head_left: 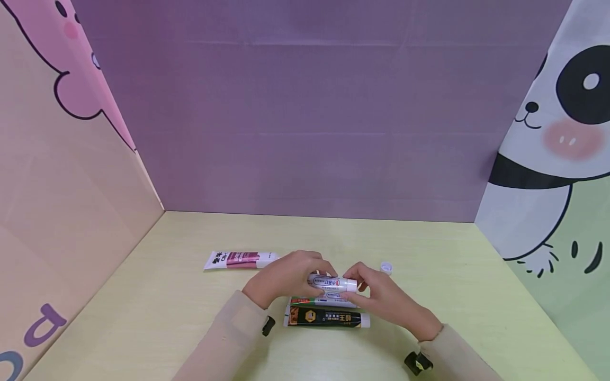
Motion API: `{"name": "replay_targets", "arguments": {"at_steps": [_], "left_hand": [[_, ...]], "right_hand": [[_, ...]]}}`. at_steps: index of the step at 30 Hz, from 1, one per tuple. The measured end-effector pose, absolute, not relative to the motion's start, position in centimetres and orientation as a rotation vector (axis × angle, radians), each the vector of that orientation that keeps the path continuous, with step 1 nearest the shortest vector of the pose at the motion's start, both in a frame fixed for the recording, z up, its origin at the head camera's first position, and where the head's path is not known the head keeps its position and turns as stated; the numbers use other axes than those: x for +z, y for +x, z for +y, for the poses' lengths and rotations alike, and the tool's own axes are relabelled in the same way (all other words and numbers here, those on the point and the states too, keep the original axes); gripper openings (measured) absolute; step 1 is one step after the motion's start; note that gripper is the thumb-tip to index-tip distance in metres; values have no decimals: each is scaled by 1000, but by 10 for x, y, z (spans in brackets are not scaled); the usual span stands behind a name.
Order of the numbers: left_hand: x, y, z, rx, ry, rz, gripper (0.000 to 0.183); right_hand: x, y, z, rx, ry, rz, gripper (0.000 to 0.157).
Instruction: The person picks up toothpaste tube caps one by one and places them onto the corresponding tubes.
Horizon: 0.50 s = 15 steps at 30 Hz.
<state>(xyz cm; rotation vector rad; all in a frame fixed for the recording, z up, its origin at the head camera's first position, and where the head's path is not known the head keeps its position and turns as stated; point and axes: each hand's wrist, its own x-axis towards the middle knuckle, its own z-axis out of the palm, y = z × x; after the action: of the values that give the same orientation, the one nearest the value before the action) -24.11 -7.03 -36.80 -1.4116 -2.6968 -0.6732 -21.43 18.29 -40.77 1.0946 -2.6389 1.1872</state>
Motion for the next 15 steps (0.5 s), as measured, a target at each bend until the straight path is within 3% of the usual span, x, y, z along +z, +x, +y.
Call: {"name": "replay_targets", "arguments": {"at_steps": [15], "left_hand": [[-371,-241,-73,-720,-1376,-2740,37]], "right_hand": [[-409,-215,185,1129,1146,-2549,19]]}}
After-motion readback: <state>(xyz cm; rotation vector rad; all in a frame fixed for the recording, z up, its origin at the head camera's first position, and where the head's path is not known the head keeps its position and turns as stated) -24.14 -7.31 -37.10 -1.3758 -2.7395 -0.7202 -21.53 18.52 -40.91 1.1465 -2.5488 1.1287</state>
